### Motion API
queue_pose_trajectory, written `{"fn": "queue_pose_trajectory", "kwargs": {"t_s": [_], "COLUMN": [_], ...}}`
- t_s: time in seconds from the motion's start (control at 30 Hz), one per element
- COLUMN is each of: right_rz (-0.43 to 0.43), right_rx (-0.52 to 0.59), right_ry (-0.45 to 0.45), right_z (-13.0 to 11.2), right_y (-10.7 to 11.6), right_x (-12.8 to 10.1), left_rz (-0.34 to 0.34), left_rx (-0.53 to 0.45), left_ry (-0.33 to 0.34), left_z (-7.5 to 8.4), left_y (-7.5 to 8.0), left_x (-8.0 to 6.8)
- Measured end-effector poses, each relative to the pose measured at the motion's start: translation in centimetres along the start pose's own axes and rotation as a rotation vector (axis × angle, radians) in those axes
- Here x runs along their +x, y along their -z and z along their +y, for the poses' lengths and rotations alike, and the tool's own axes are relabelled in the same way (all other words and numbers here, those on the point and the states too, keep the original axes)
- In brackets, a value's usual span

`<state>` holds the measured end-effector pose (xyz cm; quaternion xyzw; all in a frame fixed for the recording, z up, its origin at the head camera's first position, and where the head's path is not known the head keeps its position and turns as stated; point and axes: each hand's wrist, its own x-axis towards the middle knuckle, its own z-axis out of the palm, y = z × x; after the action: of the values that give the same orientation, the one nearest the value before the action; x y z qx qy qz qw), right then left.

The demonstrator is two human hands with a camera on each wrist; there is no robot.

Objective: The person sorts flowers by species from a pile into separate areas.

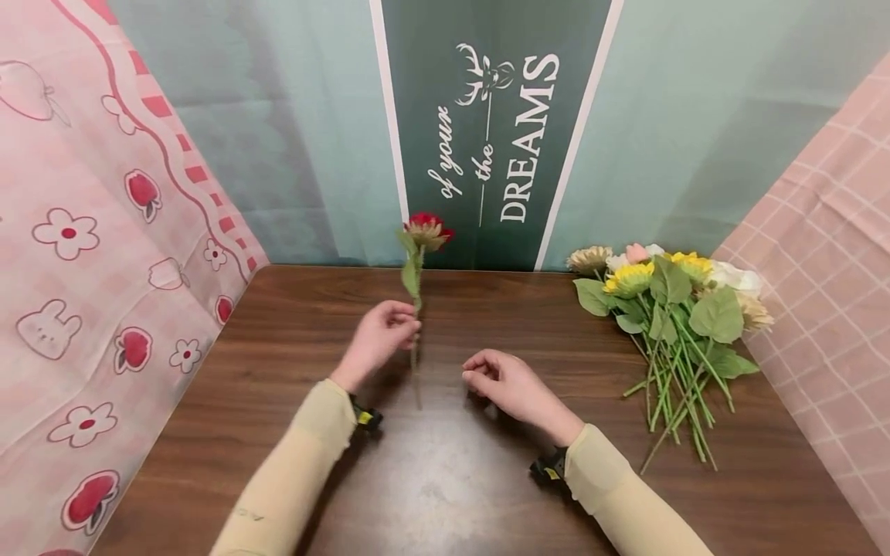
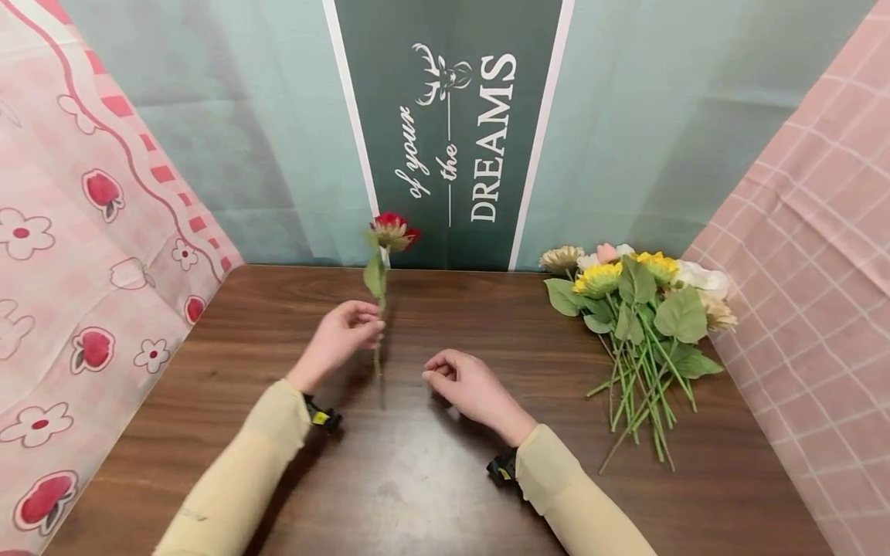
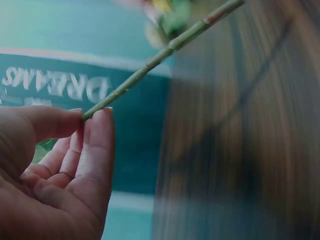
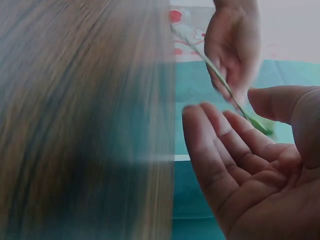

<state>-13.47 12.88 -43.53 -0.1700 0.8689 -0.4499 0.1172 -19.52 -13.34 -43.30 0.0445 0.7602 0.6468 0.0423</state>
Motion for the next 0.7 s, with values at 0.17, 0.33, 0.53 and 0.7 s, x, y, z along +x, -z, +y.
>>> {"fn": "queue_pose_trajectory", "kwargs": {"t_s": [0.17, 0.33, 0.53, 0.7], "right_rz": [0.029, -0.022, -0.092, -0.114], "right_rx": [-0.245, -0.502, -0.651, -0.661], "right_ry": [0.080, 0.250, 0.356, 0.323], "right_z": [-0.4, -1.4, -2.4, -2.6], "right_y": [0.2, -0.4, -2.1, -2.5], "right_x": [0.2, 1.5, 2.8, 2.8], "left_rz": [0.011, 0.013, 0.019, 0.063], "left_rx": [0.294, 0.498, 0.731, 0.905], "left_ry": [0.088, 0.183, 0.218, 0.197], "left_z": [-0.9, -1.8, -2.3, -2.7], "left_y": [9.1, 16.2, 20.2, 20.8], "left_x": [-0.1, -0.1, -0.3, -0.4]}}
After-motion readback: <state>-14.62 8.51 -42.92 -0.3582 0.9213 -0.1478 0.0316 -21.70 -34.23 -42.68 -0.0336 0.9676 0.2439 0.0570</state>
